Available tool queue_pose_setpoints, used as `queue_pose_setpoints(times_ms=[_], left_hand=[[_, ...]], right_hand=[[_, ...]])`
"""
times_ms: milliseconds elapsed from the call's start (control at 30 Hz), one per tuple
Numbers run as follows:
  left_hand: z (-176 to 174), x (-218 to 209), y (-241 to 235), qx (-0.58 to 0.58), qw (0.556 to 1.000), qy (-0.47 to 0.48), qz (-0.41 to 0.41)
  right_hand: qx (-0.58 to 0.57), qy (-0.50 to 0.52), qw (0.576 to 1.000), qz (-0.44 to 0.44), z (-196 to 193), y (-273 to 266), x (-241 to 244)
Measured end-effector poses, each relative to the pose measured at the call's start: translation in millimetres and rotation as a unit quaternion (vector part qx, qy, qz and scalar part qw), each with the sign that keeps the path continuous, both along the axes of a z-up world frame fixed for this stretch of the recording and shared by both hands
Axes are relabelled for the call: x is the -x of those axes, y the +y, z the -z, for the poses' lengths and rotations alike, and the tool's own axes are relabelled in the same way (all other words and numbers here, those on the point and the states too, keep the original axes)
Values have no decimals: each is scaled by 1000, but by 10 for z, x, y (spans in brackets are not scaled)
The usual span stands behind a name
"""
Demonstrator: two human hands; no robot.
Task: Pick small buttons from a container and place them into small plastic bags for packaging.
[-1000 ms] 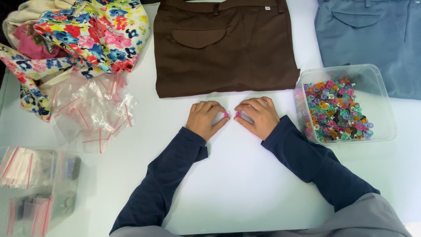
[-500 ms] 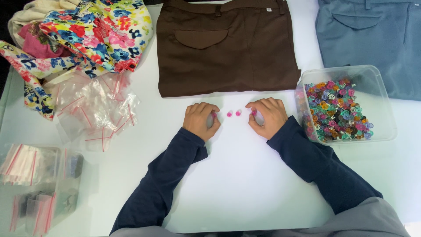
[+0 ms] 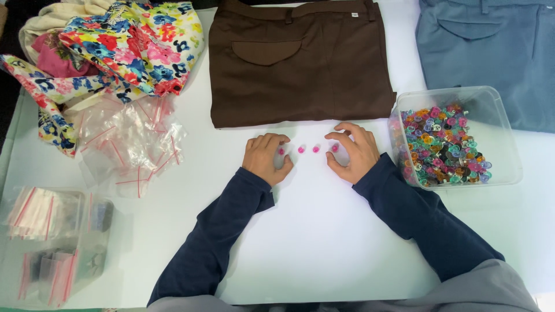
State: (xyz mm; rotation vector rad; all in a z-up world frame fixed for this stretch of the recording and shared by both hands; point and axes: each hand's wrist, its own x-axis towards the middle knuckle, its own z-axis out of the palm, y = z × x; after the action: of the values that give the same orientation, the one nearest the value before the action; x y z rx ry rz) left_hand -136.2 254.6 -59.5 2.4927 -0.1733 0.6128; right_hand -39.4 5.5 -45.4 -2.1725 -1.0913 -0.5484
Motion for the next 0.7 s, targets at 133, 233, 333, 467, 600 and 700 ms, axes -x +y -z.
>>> queue_pose_setpoints(times_ms=[133,233,333,467,600,700], left_hand=[[-117,29,-71,-21,1000,-19,1],[-167,49,-251,-48,986,-157,31],[-199,73,-598,-11,974,-215,68],[-368,-43,-1170,50,968,-221,111],[-678,-351,-1743,79,970,-181,143],[-721,-612,-2205,44,971,-159,172]], right_hand=[[-7,-61,998,13,-121,-51,151],[-62,-206,976,41,-137,-84,355],[-98,-266,958,46,-94,-204,613],[-68,-350,931,72,-265,-653,704],[-22,-341,924,172,-638,-1157,340],[144,-153,960,186,-633,-1746,-37]])
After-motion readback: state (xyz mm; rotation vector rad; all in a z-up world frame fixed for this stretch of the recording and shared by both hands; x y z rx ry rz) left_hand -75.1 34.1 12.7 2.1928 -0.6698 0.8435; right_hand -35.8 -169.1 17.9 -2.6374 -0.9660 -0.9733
